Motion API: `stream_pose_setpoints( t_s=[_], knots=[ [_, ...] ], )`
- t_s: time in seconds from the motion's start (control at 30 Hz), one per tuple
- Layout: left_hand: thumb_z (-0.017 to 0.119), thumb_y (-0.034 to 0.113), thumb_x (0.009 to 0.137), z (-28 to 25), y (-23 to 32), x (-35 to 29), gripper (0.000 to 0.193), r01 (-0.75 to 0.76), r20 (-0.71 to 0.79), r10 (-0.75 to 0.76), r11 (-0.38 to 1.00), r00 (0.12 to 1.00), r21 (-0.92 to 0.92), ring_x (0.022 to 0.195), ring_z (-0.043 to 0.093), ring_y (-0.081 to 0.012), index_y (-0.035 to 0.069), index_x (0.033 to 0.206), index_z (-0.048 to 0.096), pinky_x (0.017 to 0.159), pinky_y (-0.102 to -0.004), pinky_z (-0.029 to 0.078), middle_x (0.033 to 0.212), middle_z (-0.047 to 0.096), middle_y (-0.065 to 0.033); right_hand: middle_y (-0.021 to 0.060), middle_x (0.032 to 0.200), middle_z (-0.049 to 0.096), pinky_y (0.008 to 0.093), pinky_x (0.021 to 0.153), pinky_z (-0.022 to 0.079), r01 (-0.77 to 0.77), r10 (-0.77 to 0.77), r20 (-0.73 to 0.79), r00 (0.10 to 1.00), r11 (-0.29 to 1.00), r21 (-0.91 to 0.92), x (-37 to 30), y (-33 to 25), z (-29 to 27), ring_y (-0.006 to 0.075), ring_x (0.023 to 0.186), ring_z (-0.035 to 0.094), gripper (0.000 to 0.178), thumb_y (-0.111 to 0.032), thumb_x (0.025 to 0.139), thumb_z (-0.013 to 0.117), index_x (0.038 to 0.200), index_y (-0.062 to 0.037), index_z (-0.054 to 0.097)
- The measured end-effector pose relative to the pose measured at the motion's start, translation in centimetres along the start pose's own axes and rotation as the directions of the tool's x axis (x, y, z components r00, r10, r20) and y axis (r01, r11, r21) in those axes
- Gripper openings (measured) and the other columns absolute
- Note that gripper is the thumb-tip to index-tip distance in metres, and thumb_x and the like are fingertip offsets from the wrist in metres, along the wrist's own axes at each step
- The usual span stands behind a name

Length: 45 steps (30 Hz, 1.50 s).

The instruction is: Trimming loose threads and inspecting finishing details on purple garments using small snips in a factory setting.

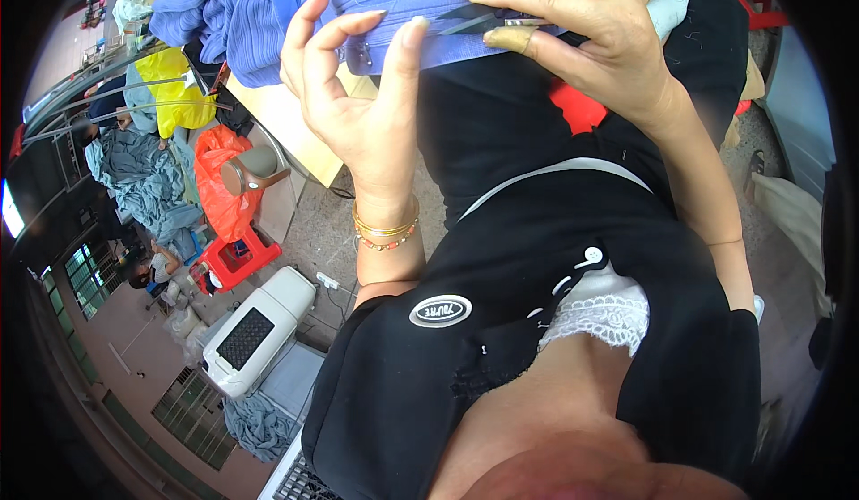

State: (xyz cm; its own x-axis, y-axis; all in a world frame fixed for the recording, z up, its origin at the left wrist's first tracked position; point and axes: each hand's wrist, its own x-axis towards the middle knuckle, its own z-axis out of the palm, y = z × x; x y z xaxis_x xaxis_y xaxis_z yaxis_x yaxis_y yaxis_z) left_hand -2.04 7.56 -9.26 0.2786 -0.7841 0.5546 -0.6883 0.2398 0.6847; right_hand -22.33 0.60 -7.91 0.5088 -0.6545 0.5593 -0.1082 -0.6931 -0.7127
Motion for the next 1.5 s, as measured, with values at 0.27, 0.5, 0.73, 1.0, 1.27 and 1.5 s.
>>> stream_pose_setpoints(
  t_s=[0.27,0.5,0.73,1.0,1.27,1.5],
  knots=[
    [0.079,0.006,0.078,0.1,0.4,0.0,0.009,0.170,0.015,-0.181,0.888,0.983,-0.427,0.124,0.047,-0.0218,0.007,0.082,0.071,0.106,-0.0362,0.032,0.133,0.053,-0.0130,0.0089,0.083,0.055,0.0284,0.060,0.043,-0.008,0.008,-0.001,1.000,1.000,0.002,-0.1,0.0,-0.2,0.0186,0.070,0.053,0.033,-0.006,0.075,0.079,0.107,0.0003,0.071],
    [0.075,0.002,0.080,-0.9,1.0,0.1,0.007,0.240,0.060,-0.263,0.735,0.963,-0.634,0.110,0.056,-0.0146,0.002,0.084,0.069,0.096,-0.0291,0.042,0.137,0.053,-0.0146,0.0091,0.083,0.058,0.0296,0.060,0.048,0.063,-0.062,0.013,0.998,0.994,-0.090,0.8,-0.4,0.0,0.0211,0.070,0.060,0.031,-0.011,0.075,0.079,0.103,-0.0023,0.072],
    [0.073,0.002,0.081,-2.2,1.3,0.3,0.006,0.150,0.066,-0.146,0.696,0.987,-0.702,0.123,0.053,-0.0244,0.003,0.083,0.067,0.103,-0.0365,0.037,0.137,0.053,-0.0216,0.0083,0.083,0.060,0.0299,0.060,0.049,0.091,-0.084,0.049,0.995,0.983,-0.161,1.4,-0.9,0.2,0.0207,0.072,0.062,0.028,-0.012,0.075,0.078,0.101,-0.0037,0.072],
    [0.073,0.043,0.083,-4.6,-1.3,3.4,0.039,0.297,0.423,0.696,0.302,0.580,-0.906,0.072,0.060,-0.0181,0.009,0.066,0.065,0.063,-0.0280,0.041,0.084,0.070,-0.0110,0.0068,0.084,0.059,0.0255,0.061,0.042,0.010,-0.009,-0.062,0.998,1.000,0.023,-0.1,0.7,-1.0,0.0148,0.072,0.053,0.034,-0.006,0.073,0.081,0.106,-0.0003,0.071],
    [0.085,0.021,0.067,-1.0,-0.3,1.9,0.033,-0.509,0.255,0.459,0.841,0.851,0.184,0.093,0.057,-0.0190,0.019,0.099,0.076,0.083,-0.0324,0.040,0.113,0.064,-0.0021,0.0025,0.086,0.056,0.0200,0.058,0.038,-0.142,0.152,-0.129,0.980,0.986,0.085,-1.4,0.7,-1.8,0.0070,0.069,0.048,0.035,-0.005,0.076,0.081,0.109,-0.0023,0.072],
    [0.081,0.018,0.070,-0.7,-0.2,2.4,0.025,-0.646,0.334,0.558,0.708,0.760,0.287,0.095,0.057,-0.0176,0.021,0.094,0.075,0.085,-0.0313,0.037,0.106,0.067,0.0038,0.0040,0.086,0.057,0.0229,0.060,0.040,-0.087,0.094,-0.128,0.987,0.994,0.063,-1.8,0.8,-1.8,0.0118,0.070,0.052,0.035,-0.006,0.076,0.081,0.109,-0.0022,0.072]
  ],
)
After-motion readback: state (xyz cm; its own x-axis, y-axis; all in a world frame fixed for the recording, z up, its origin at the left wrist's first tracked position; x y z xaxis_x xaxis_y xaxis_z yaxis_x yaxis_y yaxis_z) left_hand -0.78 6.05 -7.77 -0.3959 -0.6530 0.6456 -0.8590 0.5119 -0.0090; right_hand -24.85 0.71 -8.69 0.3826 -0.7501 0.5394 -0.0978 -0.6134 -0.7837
